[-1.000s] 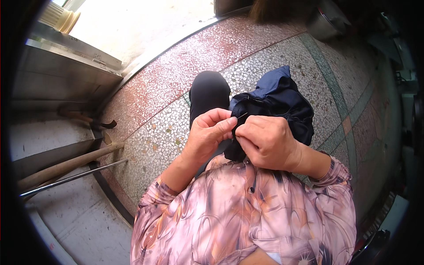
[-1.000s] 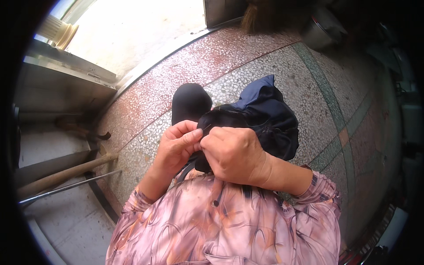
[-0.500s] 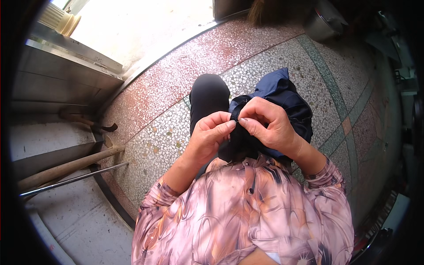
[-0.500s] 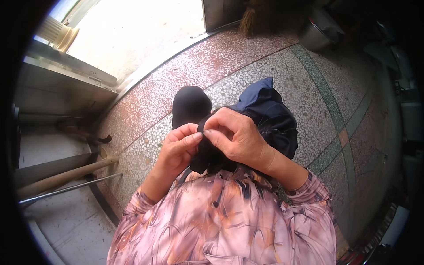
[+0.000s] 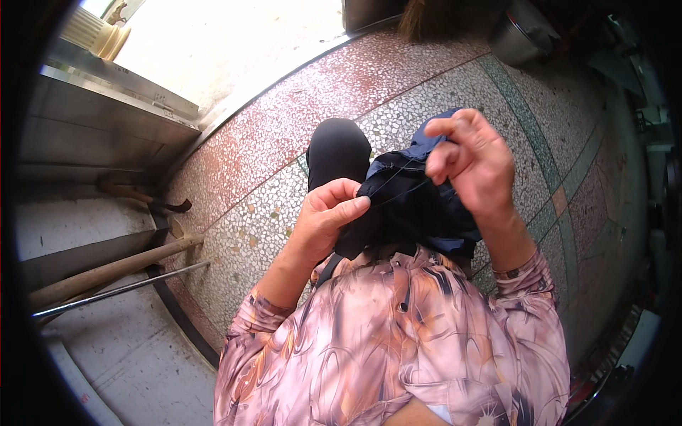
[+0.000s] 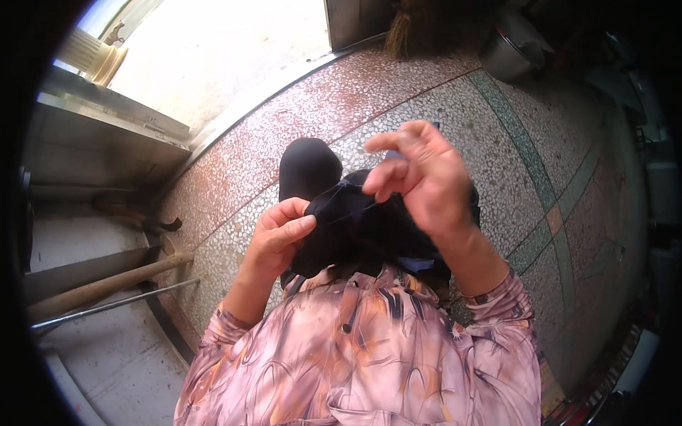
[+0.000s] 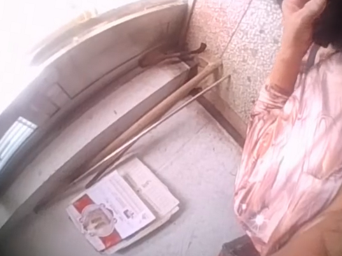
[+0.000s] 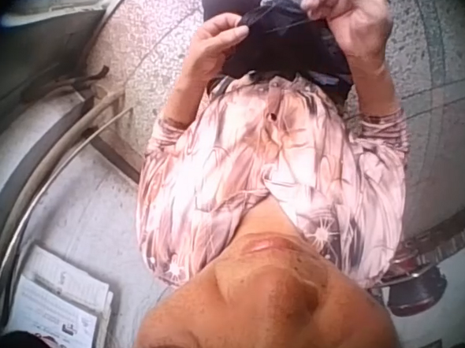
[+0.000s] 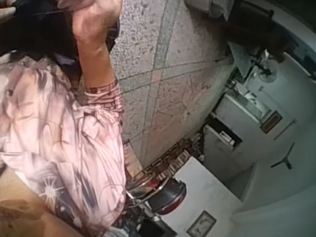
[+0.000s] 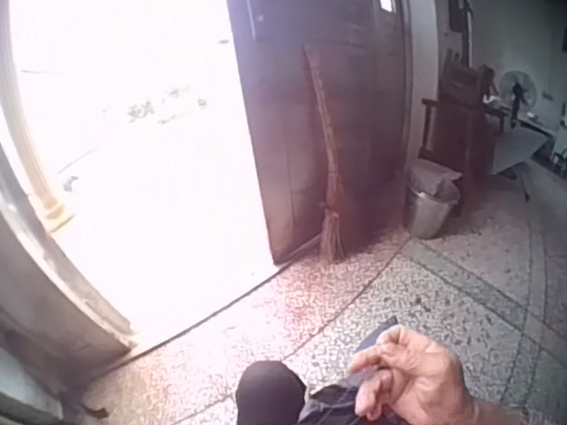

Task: The recorder is sewing a piece of black fabric by hand using a needle and thread.

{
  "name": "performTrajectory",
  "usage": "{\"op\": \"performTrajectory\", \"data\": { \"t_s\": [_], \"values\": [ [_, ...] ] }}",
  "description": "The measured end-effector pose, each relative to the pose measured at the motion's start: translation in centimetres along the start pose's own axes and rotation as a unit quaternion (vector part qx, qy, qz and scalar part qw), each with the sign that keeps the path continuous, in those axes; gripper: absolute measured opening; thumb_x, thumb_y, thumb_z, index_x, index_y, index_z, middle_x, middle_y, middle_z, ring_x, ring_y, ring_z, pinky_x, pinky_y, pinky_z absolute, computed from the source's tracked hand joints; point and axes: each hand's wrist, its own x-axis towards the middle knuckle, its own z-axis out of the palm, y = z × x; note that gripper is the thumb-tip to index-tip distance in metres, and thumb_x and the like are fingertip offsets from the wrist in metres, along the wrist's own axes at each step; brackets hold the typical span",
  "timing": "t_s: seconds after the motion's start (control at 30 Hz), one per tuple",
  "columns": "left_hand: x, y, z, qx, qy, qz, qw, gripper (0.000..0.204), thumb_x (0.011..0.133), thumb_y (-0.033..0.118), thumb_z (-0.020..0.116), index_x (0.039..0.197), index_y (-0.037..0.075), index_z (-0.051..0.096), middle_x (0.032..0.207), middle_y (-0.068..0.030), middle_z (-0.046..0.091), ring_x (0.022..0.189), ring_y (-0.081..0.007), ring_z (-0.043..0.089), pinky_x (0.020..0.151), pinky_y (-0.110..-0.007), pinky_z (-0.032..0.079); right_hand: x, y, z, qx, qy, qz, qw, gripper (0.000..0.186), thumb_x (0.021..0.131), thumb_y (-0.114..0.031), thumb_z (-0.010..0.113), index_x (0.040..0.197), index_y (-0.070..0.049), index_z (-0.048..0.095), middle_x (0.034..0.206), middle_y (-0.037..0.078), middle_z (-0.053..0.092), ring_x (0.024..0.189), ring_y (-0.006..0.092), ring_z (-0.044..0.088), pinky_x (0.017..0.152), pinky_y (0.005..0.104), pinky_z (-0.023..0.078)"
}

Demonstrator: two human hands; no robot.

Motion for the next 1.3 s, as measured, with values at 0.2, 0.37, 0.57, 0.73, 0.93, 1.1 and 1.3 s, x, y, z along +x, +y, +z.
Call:
{"op": "performTrajectory", "data": {
  "t_s": [0.2, 0.37, 0.57, 0.73, 0.93, 1.1, 1.3],
  "values": [
    [-0.9, 1.6, -2.5, 0.001, -0.002, 0.030, 1.000, 0.013, 0.086, 0.007, 0.064, 0.098, 0.003, 0.060, 0.090, -0.0014, 0.065, 0.080, -0.0071, 0.059, 0.074, -0.021, 0.048, 1.3, -13.1, -12.7, 0.364, -0.099, -0.010, 0.926, 0.014, 0.095, -0.007, 0.037, 0.084, -0.002, 0.043, 0.073, 0.005, 0.043, 0.061, 0.0152, 0.048, 0.074, 0.0392, 0.052],
    [-1.1, 2.3, -3.3, 0.019, -0.007, 0.028, 0.999, 0.013, 0.086, 0.007, 0.064, 0.098, 0.002, 0.060, 0.090, -0.0020, 0.064, 0.080, -0.0081, 0.060, 0.074, -0.022, 0.048, -0.6, -26.9, -33.9, 0.172, 0.099, -0.331, 0.923, 0.018, 0.094, 0.000, 0.027, 0.080, 0.006, 0.037, 0.067, 0.008, 0.030, 0.055, 0.0169, 0.035, 0.101, 0.0576, 0.042],
    [-0.7, 2.7, -4.8, 0.022, -0.052, 0.005, 0.998, 0.011, 0.085, 0.007, 0.065, 0.094, 0.002, 0.061, 0.089, -0.0021, 0.064, 0.080, -0.0086, 0.059, 0.075, -0.022, 0.047, -9.2, -42.1, -52.5, 0.061, 0.210, -0.421, 0.880, 0.043, 0.097, -0.018, 0.015, 0.101, 0.021, 0.032, 0.064, 0.008, 0.025, 0.050, 0.0186, 0.029, 0.105, 0.0681, 0.027],
    [-1.1, 2.7, -6.8, 0.048, -0.057, 0.002, 0.997, 0.012, 0.084, 0.008, 0.066, 0.093, 0.003, 0.061, 0.087, -0.0003, 0.064, 0.079, -0.0079, 0.058, 0.074, -0.022, 0.046, -14.7, -46.4, -55.3, -0.059, 0.257, -0.505, 0.822, 0.055, 0.097, -0.024, 0.011, 0.122, 0.025, 0.018, 0.065, 0.010, 0.026, 0.053, 0.0212, 0.031, 0.102, 0.0742, 0.025],
    [-0.9, 3.5, -4.6, 0.098, -0.022, -0.022, 0.995, 0.011, 0.085, 0.008, 0.066, 0.094, 0.005, 0.060, 0.087, 0.0023, 0.062, 0.078, -0.0057, 0.055, 0.071, -0.020, 0.043, -11.4, -40.7, -52.6, -0.069, 0.359, -0.497, 0.787, 0.046, 0.097, -0.016, 0.014, 0.121, 0.023, 0.019, 0.073, 0.017, 0.033, 0.060, 0.0269, 0.038, 0.098, 0.0783, 0.027],
    [-0.8, 2.8, -2.8, 0.269, -0.039, 0.098, 0.958, 0.021, 0.084, 0.007, 0.067, 0.102, 0.002, 0.059, 0.080, 0.0031, 0.052, 0.071, -0.0038, 0.047, 0.062, -0.019, 0.037, -5.2, -37.3, -45.0, -0.036, 0.405, -0.472, 0.783, 0.032, 0.099, -0.008, 0.021, 0.108, 0.021, 0.031, 0.093, 0.029, 0.045, 0.073, 0.0359, 0.049, 0.092, 0.0809, 0.033],
    [-0.3, 2.3, -2.0, 0.571, -0.148, 0.179, 0.788, 0.010, 0.076, 0.001, 0.069, 0.087, 0.002, 0.067, 0.067, -0.0066, 0.056, 0.061, -0.0165, 0.054, 0.056, -0.029, 0.040, -3.7, -36.2, -37.6, -0.056, 0.408, -0.506, 0.758, 0.017, 0.092, -0.004, 0.038, 0.082, 0.008, 0.044, 0.074, 0.023, 0.055, 0.063, 0.0314, 0.052, 0.092, 0.0718, 0.042]
  ]
}}
